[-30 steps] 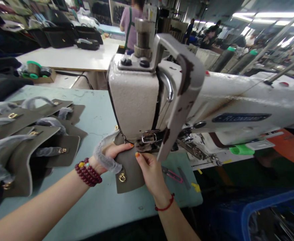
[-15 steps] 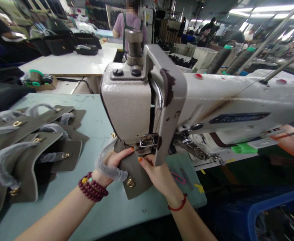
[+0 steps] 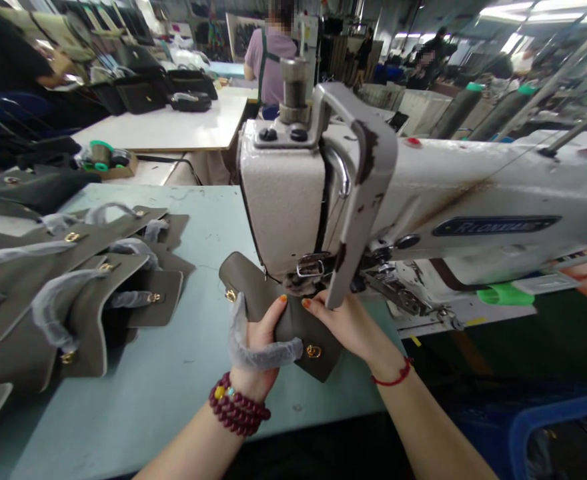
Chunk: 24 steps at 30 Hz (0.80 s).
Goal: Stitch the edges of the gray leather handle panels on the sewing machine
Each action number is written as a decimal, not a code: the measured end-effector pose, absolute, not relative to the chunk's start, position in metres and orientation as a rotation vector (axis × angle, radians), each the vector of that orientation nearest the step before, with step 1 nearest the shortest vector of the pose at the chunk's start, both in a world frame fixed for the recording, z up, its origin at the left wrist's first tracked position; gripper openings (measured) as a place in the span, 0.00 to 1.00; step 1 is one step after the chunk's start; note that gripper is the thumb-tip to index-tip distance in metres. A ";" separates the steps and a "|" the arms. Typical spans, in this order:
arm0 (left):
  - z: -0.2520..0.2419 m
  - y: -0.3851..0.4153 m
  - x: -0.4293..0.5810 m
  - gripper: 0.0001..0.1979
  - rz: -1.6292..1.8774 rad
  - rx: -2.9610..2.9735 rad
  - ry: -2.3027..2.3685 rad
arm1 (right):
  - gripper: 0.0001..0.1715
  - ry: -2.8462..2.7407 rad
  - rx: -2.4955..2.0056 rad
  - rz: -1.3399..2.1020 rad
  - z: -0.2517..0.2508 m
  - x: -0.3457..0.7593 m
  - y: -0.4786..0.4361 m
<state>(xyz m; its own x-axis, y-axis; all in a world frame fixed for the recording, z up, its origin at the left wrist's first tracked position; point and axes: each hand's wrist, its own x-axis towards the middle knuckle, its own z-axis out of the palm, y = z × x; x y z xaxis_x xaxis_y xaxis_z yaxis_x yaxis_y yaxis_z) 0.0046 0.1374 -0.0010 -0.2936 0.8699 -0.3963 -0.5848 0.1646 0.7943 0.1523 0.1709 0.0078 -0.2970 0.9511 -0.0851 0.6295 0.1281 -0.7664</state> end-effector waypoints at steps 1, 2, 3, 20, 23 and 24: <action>-0.001 0.137 0.004 0.15 1.460 0.322 1.168 | 0.22 -1.982 -1.511 1.014 0.009 0.152 0.171; -0.002 0.137 0.004 0.15 1.437 0.312 1.159 | 0.22 -1.980 -1.495 1.020 0.010 0.152 0.171; -0.003 0.136 0.003 0.16 1.413 0.302 1.147 | 0.23 -1.981 -1.477 1.028 0.011 0.153 0.170; 0.000 0.140 0.005 0.19 1.445 0.371 1.213 | 0.17 -1.766 -1.353 1.043 0.000 0.155 0.168; -0.005 0.143 0.003 0.17 1.417 0.381 1.210 | 0.15 -1.761 -1.340 1.058 -0.003 0.153 0.168; -0.008 0.144 0.002 0.15 1.406 0.380 1.207 | 0.14 -1.756 -1.333 1.054 -0.003 0.152 0.167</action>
